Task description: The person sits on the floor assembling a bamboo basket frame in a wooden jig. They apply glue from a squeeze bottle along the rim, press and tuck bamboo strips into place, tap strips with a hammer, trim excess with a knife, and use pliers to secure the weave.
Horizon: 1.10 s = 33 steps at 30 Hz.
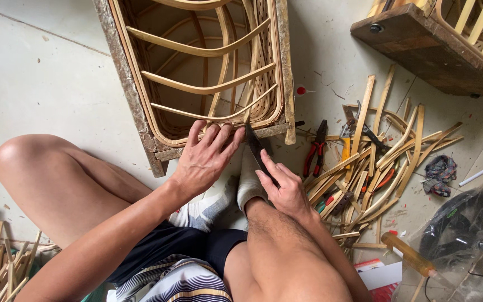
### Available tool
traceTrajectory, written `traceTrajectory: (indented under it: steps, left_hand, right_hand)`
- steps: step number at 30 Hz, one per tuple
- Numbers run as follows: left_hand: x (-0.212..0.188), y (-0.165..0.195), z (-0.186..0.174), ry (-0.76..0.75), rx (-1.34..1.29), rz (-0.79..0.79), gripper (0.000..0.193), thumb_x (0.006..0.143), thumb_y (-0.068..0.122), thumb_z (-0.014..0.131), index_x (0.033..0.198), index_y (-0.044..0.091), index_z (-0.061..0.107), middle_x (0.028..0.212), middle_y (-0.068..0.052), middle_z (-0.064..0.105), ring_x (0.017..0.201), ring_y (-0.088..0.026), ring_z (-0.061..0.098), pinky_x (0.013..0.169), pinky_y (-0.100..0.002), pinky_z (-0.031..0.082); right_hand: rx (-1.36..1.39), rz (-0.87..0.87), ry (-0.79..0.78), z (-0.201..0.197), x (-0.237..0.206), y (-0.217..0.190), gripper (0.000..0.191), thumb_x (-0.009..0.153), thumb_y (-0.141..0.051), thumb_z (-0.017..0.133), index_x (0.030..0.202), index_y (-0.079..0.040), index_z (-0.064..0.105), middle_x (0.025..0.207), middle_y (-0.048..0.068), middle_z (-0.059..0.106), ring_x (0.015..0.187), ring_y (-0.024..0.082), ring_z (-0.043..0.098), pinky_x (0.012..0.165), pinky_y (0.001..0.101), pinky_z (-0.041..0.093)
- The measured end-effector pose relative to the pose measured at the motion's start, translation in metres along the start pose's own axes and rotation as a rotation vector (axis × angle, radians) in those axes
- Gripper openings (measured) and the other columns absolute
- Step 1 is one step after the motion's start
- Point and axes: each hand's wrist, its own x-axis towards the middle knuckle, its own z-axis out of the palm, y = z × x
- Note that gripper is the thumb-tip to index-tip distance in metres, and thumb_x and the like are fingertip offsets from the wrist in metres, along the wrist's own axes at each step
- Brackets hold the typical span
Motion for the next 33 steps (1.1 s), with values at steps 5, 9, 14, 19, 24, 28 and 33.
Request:
traceTrajectory:
  steps: [5,9,14,19,24,28,33]
  left_hand:
    - [0.002,0.000,-0.005,-0.032,0.041,0.027,0.065,0.088,0.018,0.059,0.150,0.004,0.047,0.132,-0.014,0.056,0.118,-0.028,0.054,0.110,-0.050,0.037]
    - [0.003,0.001,-0.007,-0.043,0.049,0.043,0.064,0.090,0.018,0.059,0.151,0.003,0.046,0.130,-0.015,0.056,0.117,-0.028,0.054,0.108,-0.048,0.039]
    - [0.003,0.003,-0.009,-0.061,0.099,0.057,0.066,0.088,0.017,0.058,0.151,0.003,0.044,0.129,-0.014,0.056,0.115,-0.028,0.055,0.107,-0.048,0.039]
    - [0.004,0.004,-0.009,-0.069,0.112,0.067,0.065,0.089,0.017,0.057,0.151,0.002,0.044,0.127,-0.014,0.055,0.114,-0.028,0.055,0.106,-0.047,0.039]
    - [0.005,0.005,-0.010,-0.055,0.099,0.054,0.062,0.090,0.017,0.057,0.149,0.002,0.046,0.127,-0.015,0.056,0.112,-0.027,0.055,0.104,-0.045,0.039]
    - [0.006,0.004,-0.010,-0.061,0.108,0.058,0.063,0.090,0.017,0.057,0.150,0.001,0.045,0.126,-0.015,0.056,0.113,-0.028,0.055,0.105,-0.045,0.039]
    - [0.008,0.003,-0.010,-0.056,0.123,0.062,0.063,0.089,0.017,0.056,0.149,0.002,0.045,0.127,-0.014,0.056,0.113,-0.028,0.055,0.105,-0.045,0.039]
  right_hand:
    - [-0.010,0.099,0.049,0.013,-0.004,0.006,0.051,0.094,-0.004,0.075,0.142,-0.002,0.059,0.086,0.017,0.069,0.070,0.022,0.066,0.069,0.0341,0.057]
    - [-0.016,0.094,0.082,0.020,-0.003,0.010,0.052,0.094,-0.005,0.075,0.143,-0.004,0.059,0.085,0.017,0.069,0.071,0.022,0.068,0.069,0.0340,0.057]
    - [-0.029,-0.028,0.203,0.030,0.004,0.012,0.052,0.097,-0.006,0.073,0.146,-0.007,0.056,0.097,0.018,0.072,0.082,0.022,0.072,0.071,0.0331,0.058]
    - [-0.062,0.103,0.169,0.028,-0.003,0.010,0.051,0.095,-0.006,0.076,0.144,-0.007,0.060,0.085,0.017,0.070,0.073,0.022,0.070,0.068,0.0347,0.058]
    - [-0.052,0.094,0.185,0.029,0.007,0.013,0.050,0.094,-0.006,0.076,0.142,-0.005,0.061,0.083,0.016,0.071,0.070,0.021,0.069,0.067,0.0340,0.058]
    - [-0.060,0.042,0.232,0.025,0.009,0.010,0.050,0.096,-0.005,0.074,0.143,-0.005,0.059,0.089,0.016,0.072,0.075,0.020,0.072,0.070,0.0334,0.058]
    - [-0.059,0.082,0.191,0.021,0.008,0.008,0.049,0.095,-0.005,0.075,0.142,-0.004,0.060,0.089,0.018,0.073,0.076,0.021,0.072,0.069,0.0340,0.057]
